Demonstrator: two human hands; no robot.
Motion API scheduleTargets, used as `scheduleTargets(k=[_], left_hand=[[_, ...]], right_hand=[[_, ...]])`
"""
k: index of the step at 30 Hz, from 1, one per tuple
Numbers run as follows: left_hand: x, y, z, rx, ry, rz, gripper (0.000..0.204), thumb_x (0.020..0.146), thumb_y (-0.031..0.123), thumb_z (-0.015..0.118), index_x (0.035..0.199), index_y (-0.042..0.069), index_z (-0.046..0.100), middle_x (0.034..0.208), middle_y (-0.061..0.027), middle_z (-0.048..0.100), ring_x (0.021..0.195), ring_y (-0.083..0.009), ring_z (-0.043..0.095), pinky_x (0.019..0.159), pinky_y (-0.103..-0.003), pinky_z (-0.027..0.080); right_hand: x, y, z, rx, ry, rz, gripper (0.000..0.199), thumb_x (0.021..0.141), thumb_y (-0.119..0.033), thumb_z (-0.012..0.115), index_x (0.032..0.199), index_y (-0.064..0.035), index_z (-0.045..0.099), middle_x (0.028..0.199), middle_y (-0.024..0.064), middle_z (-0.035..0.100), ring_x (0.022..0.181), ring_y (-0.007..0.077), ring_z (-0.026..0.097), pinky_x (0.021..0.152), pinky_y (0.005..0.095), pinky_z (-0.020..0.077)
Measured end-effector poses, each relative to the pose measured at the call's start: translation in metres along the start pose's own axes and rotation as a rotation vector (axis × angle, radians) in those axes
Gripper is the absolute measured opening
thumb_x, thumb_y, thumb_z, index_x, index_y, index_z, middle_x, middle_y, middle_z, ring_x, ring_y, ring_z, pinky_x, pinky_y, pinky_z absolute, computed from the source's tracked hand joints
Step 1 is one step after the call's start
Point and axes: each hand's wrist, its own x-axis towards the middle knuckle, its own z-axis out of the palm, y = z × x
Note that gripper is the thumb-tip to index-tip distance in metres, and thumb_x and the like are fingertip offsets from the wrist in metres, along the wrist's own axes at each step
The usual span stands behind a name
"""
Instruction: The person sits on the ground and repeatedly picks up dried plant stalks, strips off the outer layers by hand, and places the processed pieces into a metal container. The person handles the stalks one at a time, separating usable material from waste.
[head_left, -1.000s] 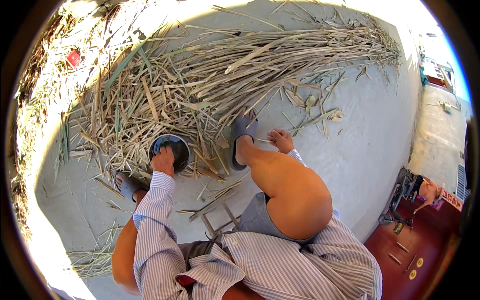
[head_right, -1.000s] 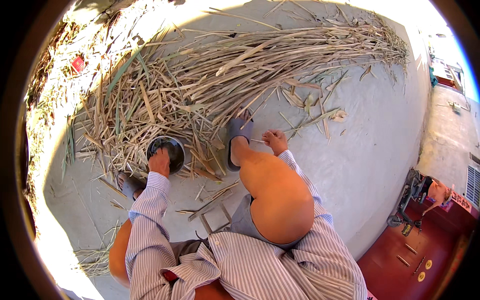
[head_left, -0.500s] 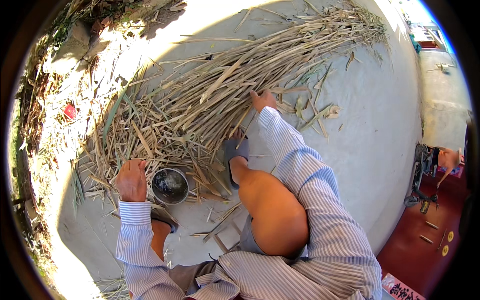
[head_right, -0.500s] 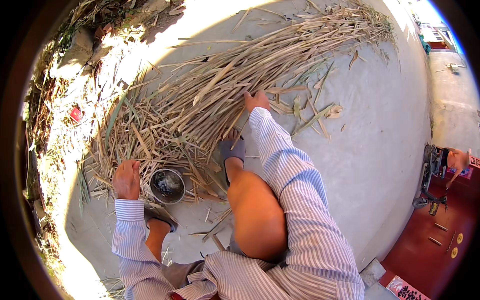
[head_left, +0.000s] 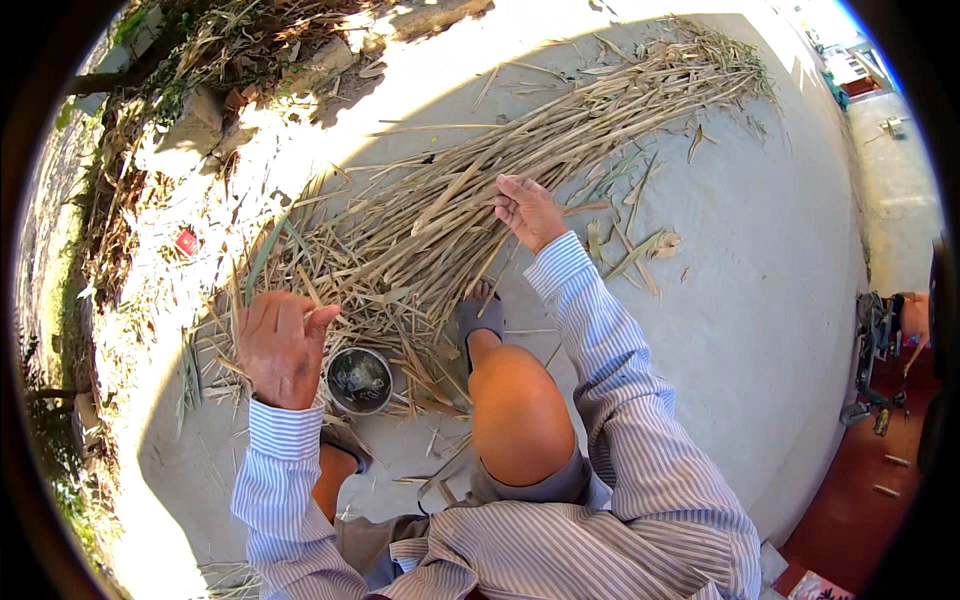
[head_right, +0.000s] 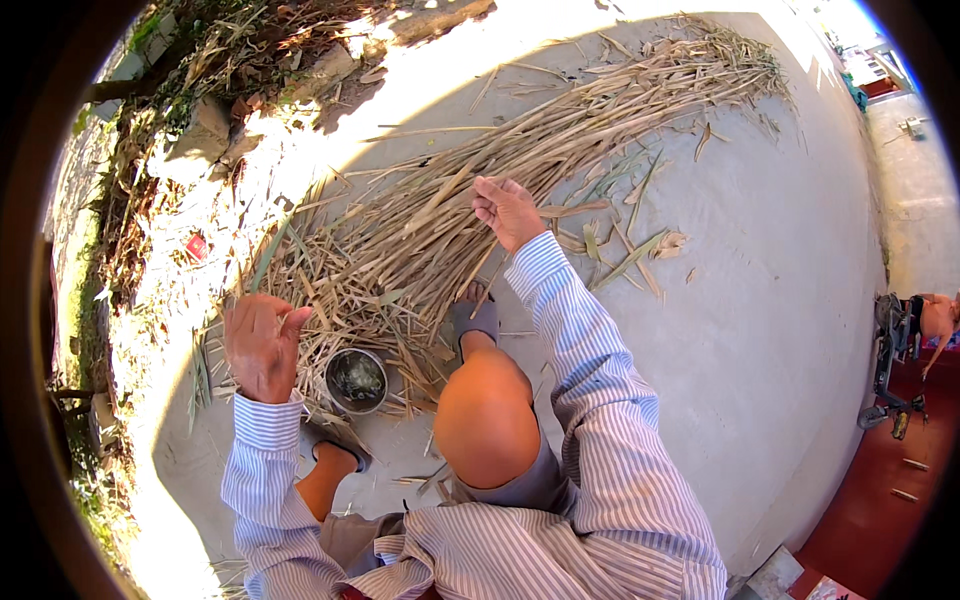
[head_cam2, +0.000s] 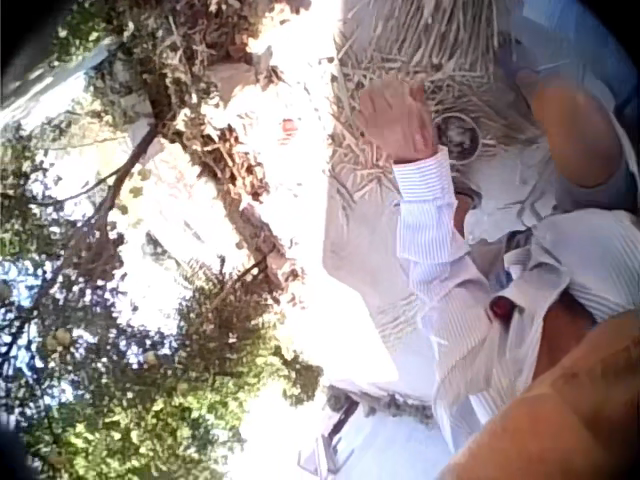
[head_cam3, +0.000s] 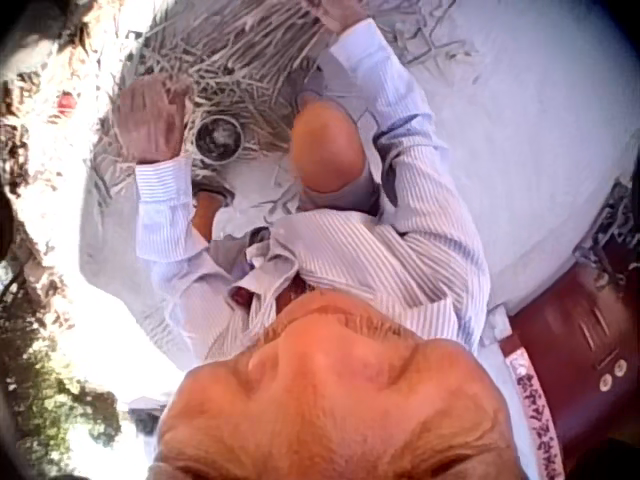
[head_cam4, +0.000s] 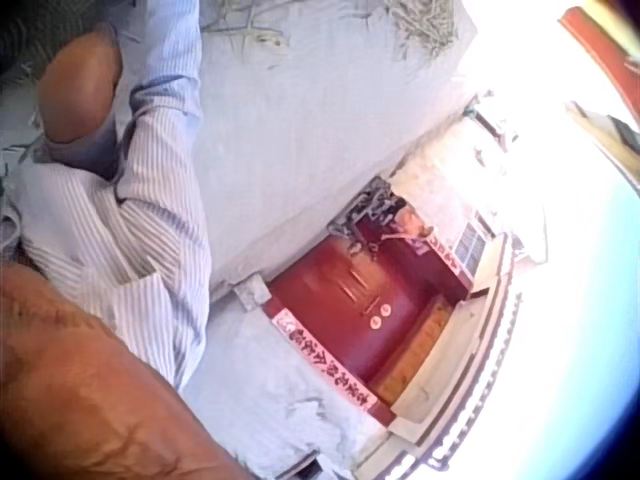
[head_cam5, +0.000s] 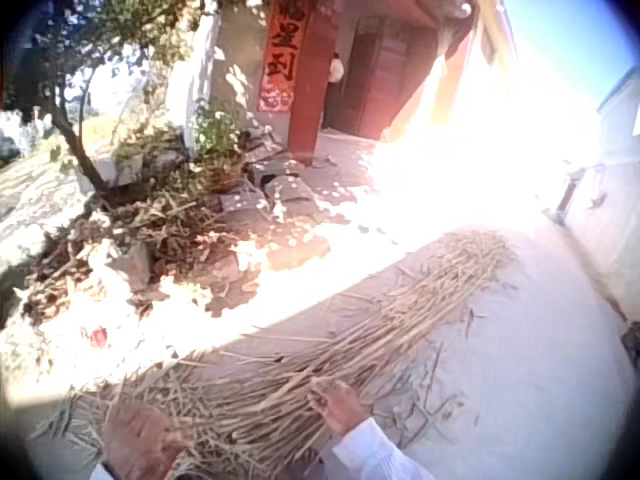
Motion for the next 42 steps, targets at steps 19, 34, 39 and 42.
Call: scheduleTargets(k=[19,34,39,42], left_hand=[[-0.069,-0.067,-0.16,0.241,0.193,-0.114,0.031,0.074,0.031,0.073,0.093,0.007,0.067,0.078,-0.0063,0.065,0.079,-0.0232,0.059,0.073,-0.039,0.041],[-0.114,-0.17,-0.145,-0.245,0.36,-0.836,0.029,0.092,0.031,0.061,0.086,0.003,0.065,0.074,-0.0079,0.069,0.06,-0.0144,0.061,0.06,-0.029,0.045],[-0.103,-0.16,-0.126,0.026,0.246,-0.365,0.029,0.083,0.033,0.068,0.083,0.004,0.068,0.076,-0.0081,0.068,0.082,-0.0236,0.063,0.071,-0.039,0.042],[-0.091,-0.152,-0.113,-0.094,0.227,-0.219,0.023,0.076,0.026,0.074,0.083,0.005,0.069,0.077,-0.0075,0.069,0.08,-0.0246,0.063,0.071,-0.038,0.043]], right_hand=[[-0.138,-0.05,0.23,-0.051,-0.315,-0.09,0.022,0.09,-0.022,0.066,0.099,-0.0018,0.062,0.089,0.0073,0.066,0.082,0.0143,0.064,0.067,0.0241,0.0542],[-0.105,-0.009,0.28,-0.207,-0.376,-0.231,0.029,0.09,-0.02,0.066,0.106,0.0031,0.062,0.098,0.0147,0.068,0.082,0.0183,0.067,0.069,0.0257,0.0548],[-0.092,-0.01,0.283,-0.233,-0.367,-0.238,0.035,0.088,-0.023,0.069,0.108,0.0037,0.06,0.094,0.0139,0.068,0.082,0.0175,0.067,0.068,0.0242,0.0532],[-0.091,-0.009,0.284,-0.242,-0.329,-0.261,0.036,0.087,-0.024,0.07,0.107,0.0038,0.061,0.092,0.0123,0.068,0.081,0.0176,0.067,0.066,0.0238,0.0528]])
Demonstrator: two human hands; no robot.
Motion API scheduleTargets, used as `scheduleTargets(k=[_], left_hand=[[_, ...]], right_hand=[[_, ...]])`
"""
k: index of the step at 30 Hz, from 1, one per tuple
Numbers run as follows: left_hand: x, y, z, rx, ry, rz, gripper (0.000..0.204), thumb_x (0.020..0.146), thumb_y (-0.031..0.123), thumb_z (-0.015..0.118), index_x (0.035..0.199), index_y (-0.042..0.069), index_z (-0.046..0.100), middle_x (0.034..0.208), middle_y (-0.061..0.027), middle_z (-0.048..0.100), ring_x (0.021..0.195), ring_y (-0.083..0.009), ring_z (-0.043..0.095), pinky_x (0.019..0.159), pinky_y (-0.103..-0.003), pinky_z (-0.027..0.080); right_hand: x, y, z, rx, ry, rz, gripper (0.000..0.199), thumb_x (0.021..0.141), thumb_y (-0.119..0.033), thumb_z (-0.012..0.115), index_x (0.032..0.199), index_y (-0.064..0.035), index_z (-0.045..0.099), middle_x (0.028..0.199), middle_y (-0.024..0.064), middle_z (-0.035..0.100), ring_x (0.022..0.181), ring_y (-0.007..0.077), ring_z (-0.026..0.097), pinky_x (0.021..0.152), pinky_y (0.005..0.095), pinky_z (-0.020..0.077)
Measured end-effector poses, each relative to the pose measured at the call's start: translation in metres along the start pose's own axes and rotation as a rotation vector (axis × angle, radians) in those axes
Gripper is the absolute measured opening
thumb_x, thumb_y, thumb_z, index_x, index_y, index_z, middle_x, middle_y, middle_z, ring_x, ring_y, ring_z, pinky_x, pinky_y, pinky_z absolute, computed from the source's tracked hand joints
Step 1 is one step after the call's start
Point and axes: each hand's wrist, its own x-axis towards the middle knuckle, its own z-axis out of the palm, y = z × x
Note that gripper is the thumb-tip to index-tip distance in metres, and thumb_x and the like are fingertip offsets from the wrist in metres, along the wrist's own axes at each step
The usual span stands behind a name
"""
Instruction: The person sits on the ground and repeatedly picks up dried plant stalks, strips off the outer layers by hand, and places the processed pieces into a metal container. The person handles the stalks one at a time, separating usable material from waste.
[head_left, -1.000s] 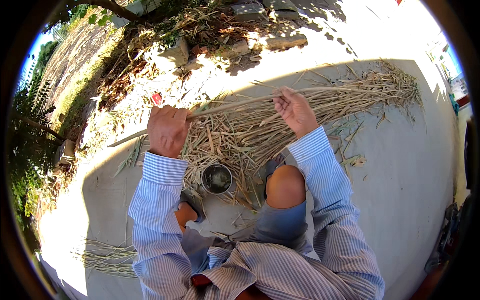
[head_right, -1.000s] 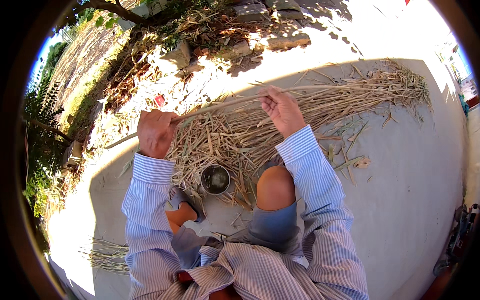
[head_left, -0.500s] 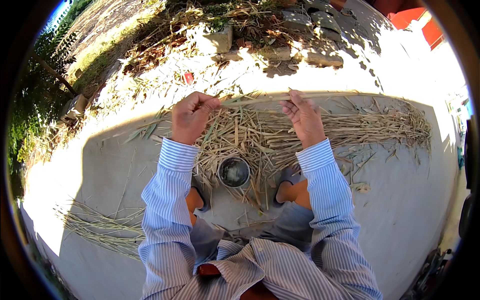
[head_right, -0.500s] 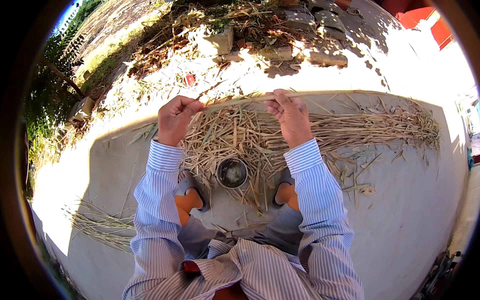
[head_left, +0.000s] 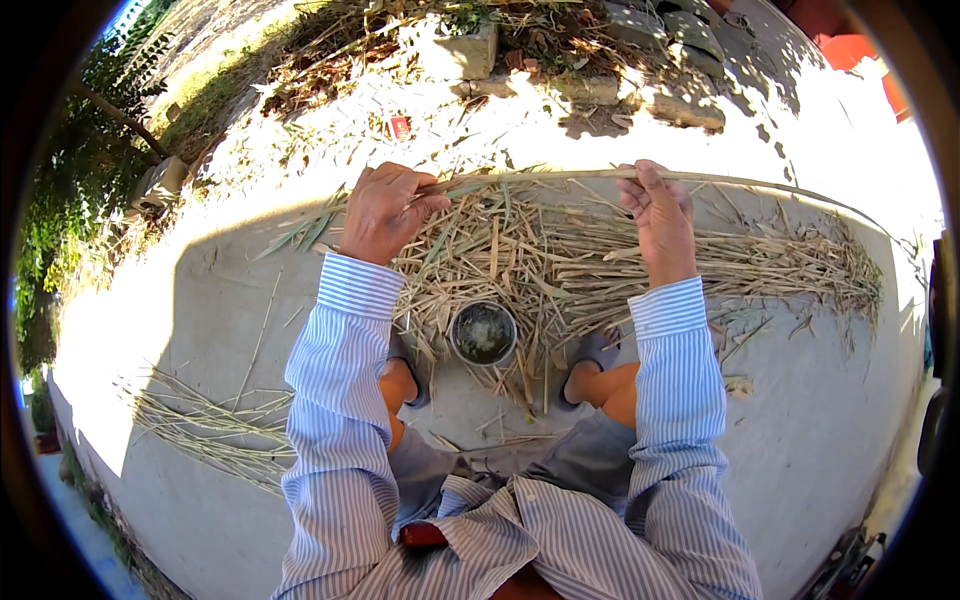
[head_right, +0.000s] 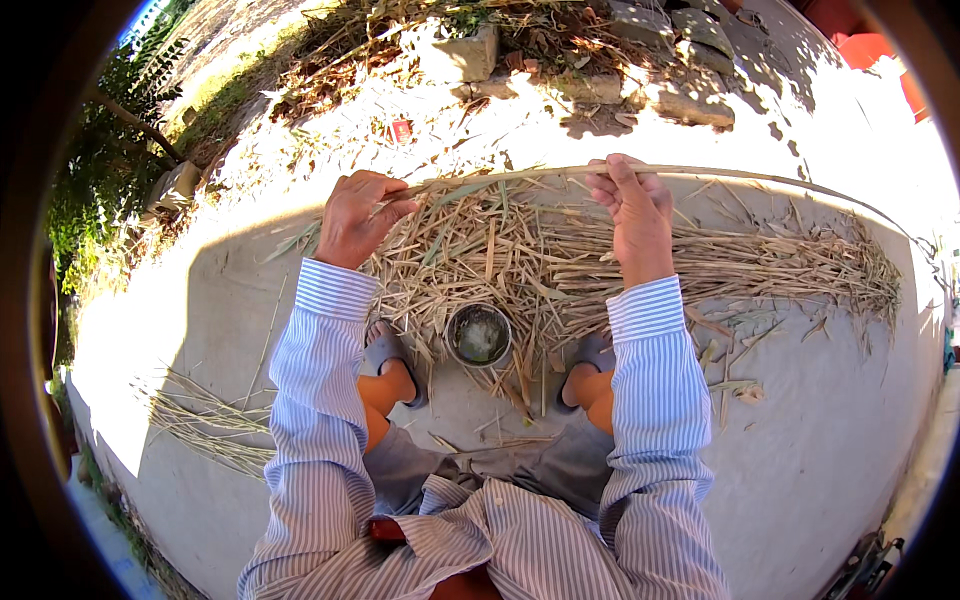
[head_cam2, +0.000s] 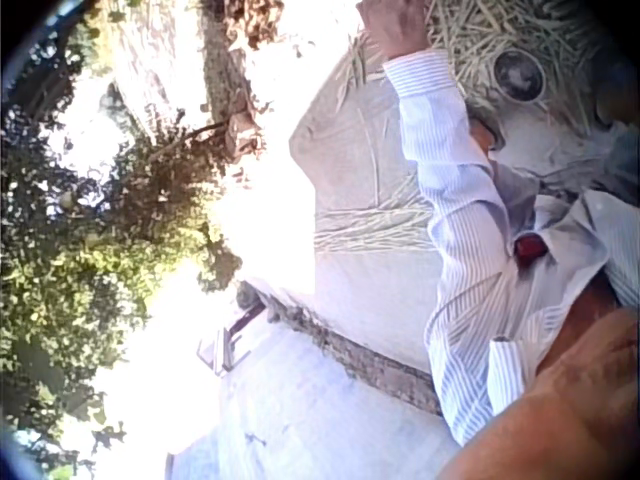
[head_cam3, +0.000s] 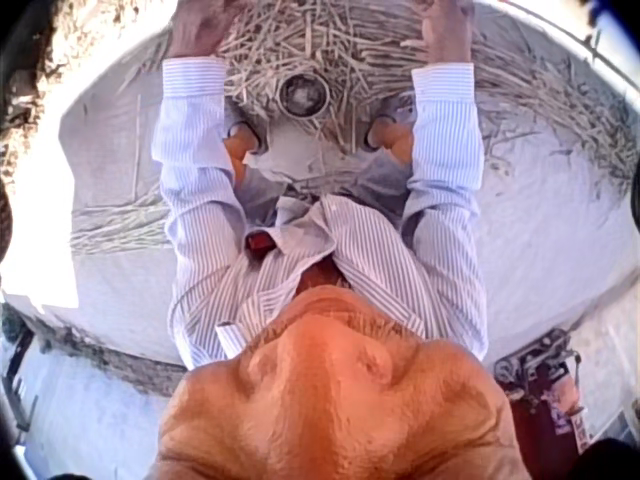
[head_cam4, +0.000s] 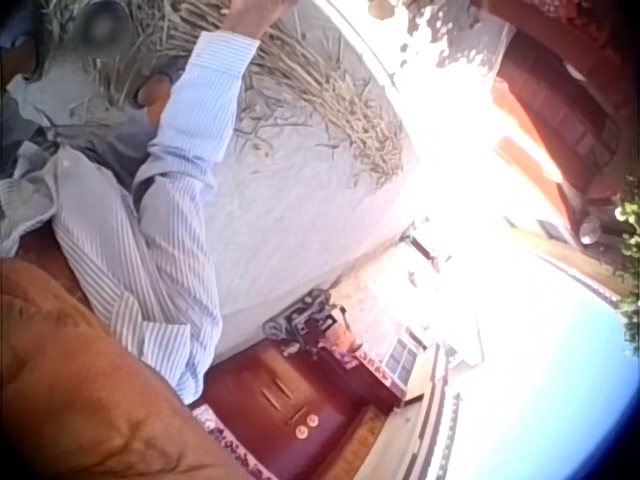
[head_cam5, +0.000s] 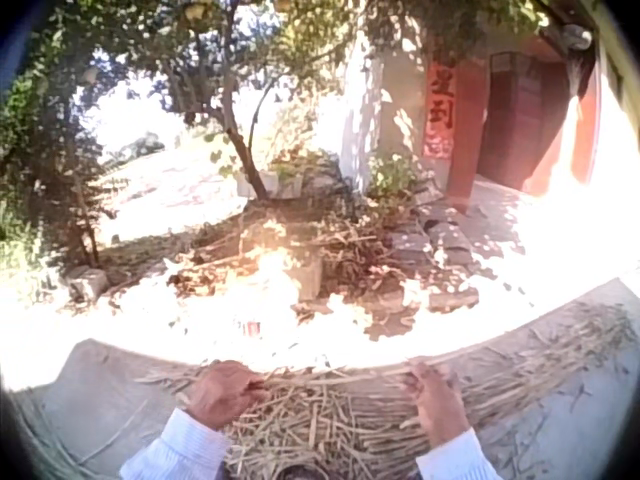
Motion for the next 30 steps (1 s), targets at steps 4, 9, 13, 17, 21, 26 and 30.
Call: scheduleTargets(k=[4,9,13,17,21,26,30], left_hand=[[0.001,0.0,0.013,-0.082,-0.017,-0.037,0.018,0.072,0.017,0.077,0.083,0.006,0.069,0.079,-0.0078,0.069,0.076,-0.0209,0.065,0.072,-0.034,0.047],[0.002,0.001,0.014,-0.817,0.208,-0.646,0.01,0.082,0.011,0.072,0.085,0.004,0.066,0.078,-0.0053,0.069,0.072,-0.01,0.064,0.066,-0.025,0.05],[0.002,-0.013,0.003,-0.535,0.238,-0.659,0.019,0.09,0.021,0.067,0.087,0.002,0.064,0.079,-0.0039,0.069,0.071,-0.007,0.061,0.062,-0.023,0.047],[0.011,0.033,0.032,-0.215,0.107,-0.146,0.025,0.082,0.023,0.073,0.086,0.0,0.066,0.073,-0.0099,0.067,0.064,-0.0192,0.06,0.059,-0.031,0.047],[0.008,0.013,0.019,-0.174,0.013,-0.177,0.019,0.074,0.014,0.077,0.083,0.001,0.067,0.07,-0.0114,0.065,0.067,-0.0219,0.063,0.06,-0.032,0.049],[-0.018,-0.038,-0.007,-0.18,-0.096,-0.282,0.024,0.072,0.017,0.079,0.084,0.0,0.066,0.073,-0.0125,0.065,0.068,-0.0242,0.064,0.063,-0.034,0.05],[-0.003,0.011,0.008,-0.248,-0.204,-0.272,0.032,0.077,0.025,0.076,0.091,-0.002,0.066,0.078,-0.0115,0.066,0.069,-0.0213,0.063,0.064,-0.032,0.049]], right_hand=[[0.0,-0.003,0.0,0.001,-0.025,0.006,0.036,0.086,-0.026,0.071,0.104,0.004,0.062,0.089,0.011,0.067,0.078,0.0174,0.067,0.065,0.0235,0.053],[-0.001,-0.007,-0.003,-0.044,0.033,0.008,0.038,0.085,-0.028,0.072,0.102,0.0057,0.063,0.085,0.0116,0.067,0.073,0.0172,0.067,0.063,0.023,0.0535],[-0.006,0.002,0.011,-0.106,0.041,0.059,0.042,0.085,-0.029,0.073,0.101,0.0077,0.062,0.083,0.0129,0.067,0.072,0.0178,0.068,0.063,0.0235,0.0538],[-0.019,0.017,0.04,-0.151,-0.06,0.122,0.044,0.084,-0.03,0.073,0.102,0.0085,0.062,0.084,0.0141,0.067,0.074,0.018,0.068,0.064,0.0248,0.0538],[-0.013,0.017,0.04,-0.02,-0.046,0.087,0.042,0.086,-0.029,0.071,0.105,0.0078,0.061,0.086,0.0122,0.067,0.078,0.0174,0.068,0.064,0.0248,0.0537],[0.004,-0.004,-0.01,-0.099,0.087,0.059,0.038,0.087,-0.025,0.071,0.106,0.0061,0.061,0.087,0.011,0.067,0.078,0.0173,0.068,0.065,0.0238,0.0543],[-0.006,0.005,0.012,-0.032,-0.066,0.037,0.034,0.087,-0.023,0.07,0.105,0.0049,0.061,0.089,0.0121,0.068,0.08,0.0172,0.068,0.066,0.0239,0.0552]])
